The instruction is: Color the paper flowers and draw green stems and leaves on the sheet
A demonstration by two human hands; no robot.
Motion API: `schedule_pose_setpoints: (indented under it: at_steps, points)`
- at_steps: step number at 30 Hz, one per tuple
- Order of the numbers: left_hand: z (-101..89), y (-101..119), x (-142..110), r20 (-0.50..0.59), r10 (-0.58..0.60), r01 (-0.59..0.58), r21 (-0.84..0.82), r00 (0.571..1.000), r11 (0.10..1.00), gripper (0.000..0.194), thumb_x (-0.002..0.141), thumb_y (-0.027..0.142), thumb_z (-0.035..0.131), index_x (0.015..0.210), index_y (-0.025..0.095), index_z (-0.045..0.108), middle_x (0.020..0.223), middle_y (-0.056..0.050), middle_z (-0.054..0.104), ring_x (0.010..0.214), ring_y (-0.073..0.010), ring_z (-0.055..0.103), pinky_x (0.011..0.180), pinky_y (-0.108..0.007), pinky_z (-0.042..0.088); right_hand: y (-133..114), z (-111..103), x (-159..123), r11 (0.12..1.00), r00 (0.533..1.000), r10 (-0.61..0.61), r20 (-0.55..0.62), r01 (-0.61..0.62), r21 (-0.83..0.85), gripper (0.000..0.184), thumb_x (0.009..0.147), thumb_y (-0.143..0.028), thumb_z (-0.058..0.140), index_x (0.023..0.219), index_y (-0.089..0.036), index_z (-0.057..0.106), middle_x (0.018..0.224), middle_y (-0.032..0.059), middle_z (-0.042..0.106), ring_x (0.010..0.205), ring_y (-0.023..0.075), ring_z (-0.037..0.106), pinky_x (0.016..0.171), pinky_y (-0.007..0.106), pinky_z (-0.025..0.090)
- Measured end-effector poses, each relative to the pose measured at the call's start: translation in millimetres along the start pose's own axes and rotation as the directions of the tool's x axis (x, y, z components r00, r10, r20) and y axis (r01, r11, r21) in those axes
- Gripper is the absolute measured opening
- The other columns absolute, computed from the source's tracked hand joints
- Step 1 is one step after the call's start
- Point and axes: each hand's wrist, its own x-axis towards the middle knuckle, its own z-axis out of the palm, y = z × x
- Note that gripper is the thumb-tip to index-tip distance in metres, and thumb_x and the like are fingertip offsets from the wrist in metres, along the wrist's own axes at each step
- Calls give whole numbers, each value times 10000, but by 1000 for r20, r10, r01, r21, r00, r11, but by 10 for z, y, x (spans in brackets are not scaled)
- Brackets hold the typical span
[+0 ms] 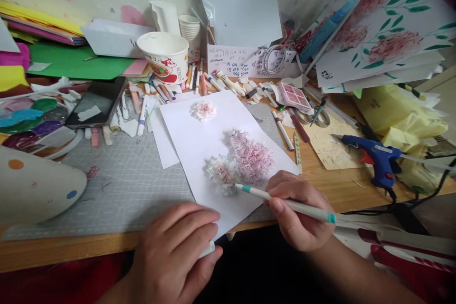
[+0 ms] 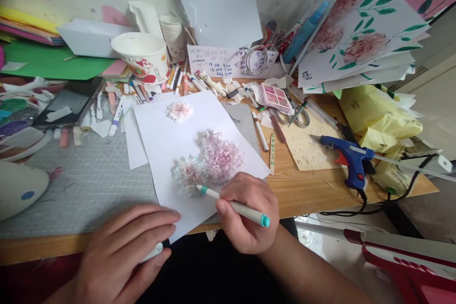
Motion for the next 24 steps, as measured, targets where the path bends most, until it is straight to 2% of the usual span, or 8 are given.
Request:
schedule_pose_setpoints:
  at_steps: [2,6,10,14,17,19,24]
  points:
    - [-68,8,60,11,-52,52,-5,999,999,145,917,129,557,1013,151,662,1091,-63,698,1005,-185,599,915,-328,475,-13,-8,8,999,999,-25,35,26,-26,176,754,-31,567,858,-164,616,602,23,601,505,157,584,466,281,469]
    - [-147,-8,200,-14,-51,53,107,999,993,192,930,162,564,1094,160,663,1148,-89,638,993,-212,584,876,-370,459,-52,-14,28,980,974,-151,166,170,-101,168,753,-37,575,878,-145,607,606,39,616,502,159,591,479,295,501]
    - [-138,-53,321,-16,-31,33,167,999,985,223,913,157,587,1125,141,651,1118,-101,608,960,-214,560,852,-376,443,-64,-17,27,964,960,-199,196,228,-138,137,761,-45,593,870,-128,601,604,55,633,523,169,604,492,306,524]
    - [-107,-94,365,-10,-39,40,154,999,987,193,897,147,604,1081,132,659,1061,-94,605,932,-209,535,821,-373,435,-60,-36,24,962,950,-194,243,233,-143,124,778,-40,595,872,-120,598,613,67,647,544,172,615,515,311,542]
    - [-100,-99,364,18,-59,56,146,998,988,191,902,151,600,1084,145,657,1050,-79,604,923,-202,526,811,-369,429,-63,-44,27,967,960,-149,237,191,-167,121,796,-42,588,877,-131,600,630,68,651,563,175,627,533,310,551]
    - [-103,-94,362,38,-71,65,139,997,988,195,907,149,599,1095,151,647,1057,-73,601,926,-199,520,815,-368,429,-65,-47,33,968,960,-160,230,198,-152,106,805,-55,580,872,-134,600,610,59,636,531,169,611,515,309,544]
    - [-106,-84,375,56,-75,66,144,996,987,191,915,148,596,1101,150,640,1062,-69,589,924,-196,512,824,-368,426,-70,-86,59,969,941,-127,314,186,-163,153,776,-56,596,886,-162,599,627,56,659,541,178,631,518,319,558]
